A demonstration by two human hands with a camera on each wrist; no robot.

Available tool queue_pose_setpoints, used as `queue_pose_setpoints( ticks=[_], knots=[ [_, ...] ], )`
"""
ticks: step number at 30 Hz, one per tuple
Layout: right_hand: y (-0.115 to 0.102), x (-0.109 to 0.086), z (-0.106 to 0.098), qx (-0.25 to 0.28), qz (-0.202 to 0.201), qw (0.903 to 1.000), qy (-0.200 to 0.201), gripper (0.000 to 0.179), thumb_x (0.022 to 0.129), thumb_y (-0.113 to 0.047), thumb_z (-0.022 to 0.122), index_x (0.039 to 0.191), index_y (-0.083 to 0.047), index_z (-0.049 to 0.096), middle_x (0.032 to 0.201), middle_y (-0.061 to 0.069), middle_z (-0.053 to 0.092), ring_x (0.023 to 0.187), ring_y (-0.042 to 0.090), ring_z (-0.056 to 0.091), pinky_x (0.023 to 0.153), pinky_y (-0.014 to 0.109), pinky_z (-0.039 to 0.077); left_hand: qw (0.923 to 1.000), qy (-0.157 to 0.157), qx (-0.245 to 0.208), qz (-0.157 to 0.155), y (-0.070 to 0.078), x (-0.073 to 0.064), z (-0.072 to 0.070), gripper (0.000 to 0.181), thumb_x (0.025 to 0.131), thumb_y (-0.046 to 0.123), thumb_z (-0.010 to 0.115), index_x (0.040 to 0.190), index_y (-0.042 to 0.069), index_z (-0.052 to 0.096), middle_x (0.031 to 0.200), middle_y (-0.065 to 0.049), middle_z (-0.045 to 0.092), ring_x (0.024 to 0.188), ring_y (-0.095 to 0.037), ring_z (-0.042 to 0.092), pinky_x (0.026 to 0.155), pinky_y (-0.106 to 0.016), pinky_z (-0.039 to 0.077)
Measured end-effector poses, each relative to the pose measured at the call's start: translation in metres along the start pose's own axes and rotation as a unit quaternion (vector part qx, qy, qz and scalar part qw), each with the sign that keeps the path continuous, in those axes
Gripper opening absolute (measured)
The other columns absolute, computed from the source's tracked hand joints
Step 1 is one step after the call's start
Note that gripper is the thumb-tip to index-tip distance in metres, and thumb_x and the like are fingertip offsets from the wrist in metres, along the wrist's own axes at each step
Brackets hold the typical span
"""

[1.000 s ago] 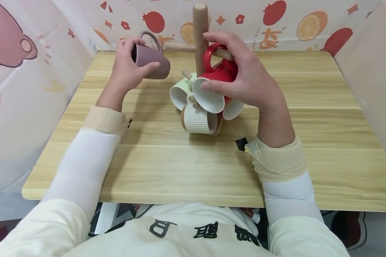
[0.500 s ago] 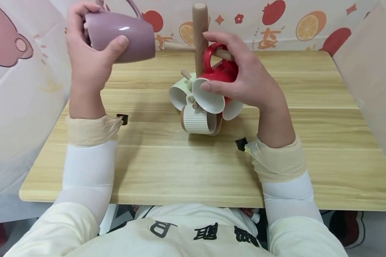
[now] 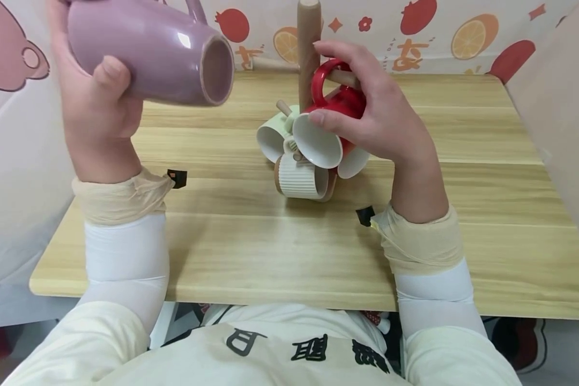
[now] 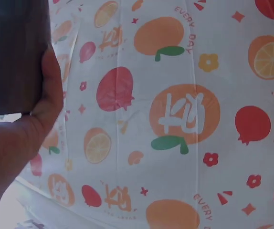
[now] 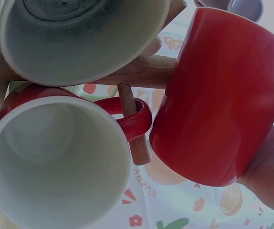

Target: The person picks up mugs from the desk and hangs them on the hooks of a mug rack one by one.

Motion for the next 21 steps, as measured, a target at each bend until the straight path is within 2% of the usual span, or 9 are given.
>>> queue_pose_setpoints(
  ticks=[3, 7, 10, 12, 14, 16, 18, 21],
  knots=[
    [-0.001, 0.001, 0.001, -0.009, -0.002, 1.0, 0.0, 0.065, 0.083, -0.01, 0.072, 0.143, -0.01, 0.046, 0.139, 0.006, 0.052, 0.118, 0.022, 0.06, 0.092, 0.024, 0.052, 0.9976, -0.056, -0.038, -0.01, -0.003, -0.004, 0.0, 0.093, 0.03, 0.018, 0.101, 0.105, -0.002, 0.05, 0.116, -0.024, 0.05, 0.111, -0.037, 0.052, 0.082, -0.043, 0.051],
    [-0.004, 0.001, 0.003, -0.004, 0.008, 0.9999, 0.006, 0.067, 0.082, -0.007, 0.073, 0.143, -0.008, 0.046, 0.137, 0.005, 0.052, 0.116, 0.022, 0.06, 0.092, 0.025, 0.052, 0.9874, -0.126, -0.09, -0.032, -0.004, -0.01, 0.002, 0.086, 0.035, 0.013, 0.1, 0.1, -0.005, 0.048, 0.113, -0.024, 0.047, 0.116, -0.045, 0.049, 0.082, -0.043, 0.05],
    [-0.008, 0.002, 0.005, -0.002, 0.019, 0.9997, 0.016, 0.068, 0.08, -0.006, 0.075, 0.142, -0.004, 0.046, 0.136, 0.002, 0.051, 0.116, 0.021, 0.059, 0.094, 0.026, 0.052, 0.9807, -0.156, -0.104, -0.056, -0.007, -0.014, 0.005, 0.084, 0.036, 0.011, 0.1, 0.099, -0.006, 0.048, 0.113, -0.026, 0.05, 0.114, -0.046, 0.05, 0.081, -0.042, 0.049],
    [-0.011, 0.003, 0.005, -0.012, 0.002, 0.9995, 0.028, 0.068, 0.081, -0.011, 0.077, 0.14, 0.0, 0.046, 0.137, 0.004, 0.051, 0.12, 0.02, 0.055, 0.097, 0.028, 0.05, 0.9777, -0.173, -0.095, -0.072, -0.01, -0.016, 0.009, 0.083, 0.037, 0.012, 0.1, 0.099, -0.005, 0.048, 0.116, -0.028, 0.053, 0.114, -0.044, 0.05, 0.083, -0.041, 0.049],
    [-0.015, 0.003, 0.006, -0.029, -0.044, 0.9969, 0.058, 0.066, 0.082, -0.022, 0.077, 0.135, 0.005, 0.049, 0.136, 0.008, 0.054, 0.125, 0.021, 0.051, 0.103, 0.031, 0.046, 0.9751, -0.189, -0.079, -0.085, -0.013, -0.018, 0.012, 0.082, 0.038, 0.013, 0.1, 0.1, -0.005, 0.049, 0.118, -0.028, 0.053, 0.111, -0.041, 0.051, 0.083, -0.041, 0.049],
    [-0.019, 0.004, 0.007, -0.032, -0.097, 0.9883, 0.114, 0.069, 0.08, -0.035, 0.078, 0.125, 0.01, 0.053, 0.131, 0.013, 0.058, 0.128, 0.025, 0.049, 0.111, 0.036, 0.039, 0.9722, -0.204, -0.065, -0.095, -0.017, -0.019, 0.016, 0.08, 0.04, 0.015, 0.1, 0.1, -0.004, 0.051, 0.117, -0.024, 0.054, 0.113, -0.039, 0.05, 0.085, -0.04, 0.049],
    [-0.025, 0.005, 0.009, -0.034, -0.146, 0.9723, 0.179, 0.073, 0.076, -0.046, 0.077, 0.113, 0.013, 0.058, 0.124, 0.018, 0.063, 0.127, 0.03, 0.05, 0.114, 0.042, 0.034, 0.9687, -0.219, -0.059, -0.102, -0.019, -0.019, 0.018, 0.078, 0.042, 0.017, 0.101, 0.1, -0.004, 0.052, 0.114, -0.021, 0.054, 0.115, -0.038, 0.049, 0.086, -0.04, 0.049],
    [-0.036, 0.002, 0.015, -0.025, -0.194, 0.9484, 0.249, 0.069, 0.071, -0.049, 0.079, 0.097, 0.013, 0.063, 0.11, 0.02, 0.068, 0.116, 0.036, 0.057, 0.118, 0.049, 0.026, 0.9641, -0.236, -0.062, -0.104, -0.021, -0.019, 0.022, 0.077, 0.044, 0.018, 0.1, 0.1, -0.005, 0.053, 0.112, -0.02, 0.054, 0.116, -0.038, 0.048, 0.086, -0.04, 0.048]
  ],
)
Point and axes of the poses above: each hand's wrist, its own x-axis towards the middle knuckle, its own z-axis out of the palm, y = z × x, the point moved 2 cm from there along x, towards the middle knuckle
